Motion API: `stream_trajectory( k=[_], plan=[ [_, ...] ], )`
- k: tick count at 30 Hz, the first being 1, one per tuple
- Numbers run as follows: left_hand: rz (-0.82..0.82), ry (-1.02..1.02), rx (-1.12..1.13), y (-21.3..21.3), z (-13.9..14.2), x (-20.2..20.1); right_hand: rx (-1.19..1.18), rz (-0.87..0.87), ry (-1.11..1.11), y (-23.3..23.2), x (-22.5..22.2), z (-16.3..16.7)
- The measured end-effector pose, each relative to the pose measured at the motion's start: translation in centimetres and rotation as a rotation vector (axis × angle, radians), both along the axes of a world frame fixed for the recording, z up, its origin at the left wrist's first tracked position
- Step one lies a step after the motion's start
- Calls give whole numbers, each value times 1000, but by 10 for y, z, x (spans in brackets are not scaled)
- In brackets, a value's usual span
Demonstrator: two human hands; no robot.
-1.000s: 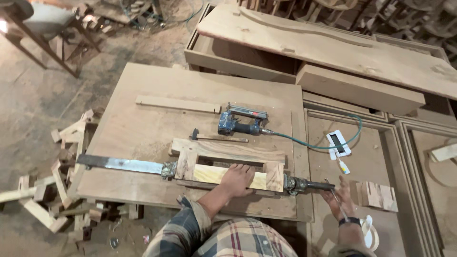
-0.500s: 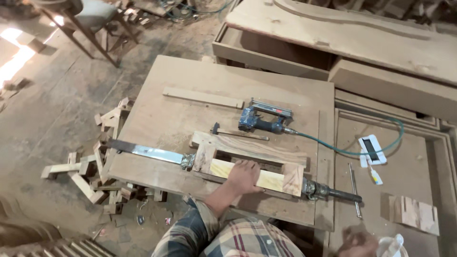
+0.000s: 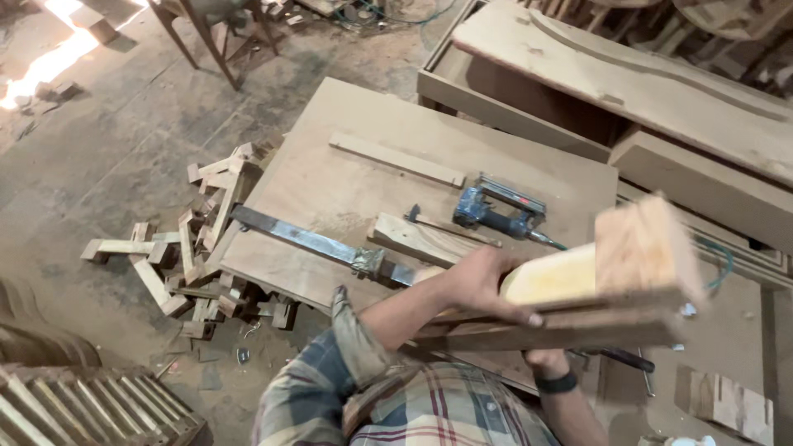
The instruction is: The person assembles small wooden frames by applying glue to pieces, clamping them, and securing them with a nail gun. The person repeats this process for multiple frames, using a hammer to adjust alignment and a glue stick to apply adhesive.
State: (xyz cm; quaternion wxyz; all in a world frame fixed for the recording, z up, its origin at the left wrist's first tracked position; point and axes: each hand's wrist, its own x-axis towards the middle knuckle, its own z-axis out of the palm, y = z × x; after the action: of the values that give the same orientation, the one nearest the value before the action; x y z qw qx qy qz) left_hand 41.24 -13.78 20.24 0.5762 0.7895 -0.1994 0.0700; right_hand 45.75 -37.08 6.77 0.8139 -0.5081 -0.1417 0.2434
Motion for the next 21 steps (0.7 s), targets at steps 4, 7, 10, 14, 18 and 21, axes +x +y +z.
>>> stream_trajectory(
  k=[4,7,10,14,18,21],
  plan=[
    [-18,43,-726,10,-23,10,93,66,-242,56,5,40],
    [261,-31,-849,31,-69,15,-12,-32,-400,96,-15,52],
    [772,-167,-649,88,-103,17,-345,-223,-710,111,-28,60],
    [721,-94,-1341,198,-121,-16,-886,-277,-1127,90,-32,60],
    [194,-107,-1623,275,-140,-100,-1472,-21,-1064,75,-58,20],
    [49,-131,-1704,297,-155,-146,-1646,60,-1041,81,-66,-11]
  ],
)
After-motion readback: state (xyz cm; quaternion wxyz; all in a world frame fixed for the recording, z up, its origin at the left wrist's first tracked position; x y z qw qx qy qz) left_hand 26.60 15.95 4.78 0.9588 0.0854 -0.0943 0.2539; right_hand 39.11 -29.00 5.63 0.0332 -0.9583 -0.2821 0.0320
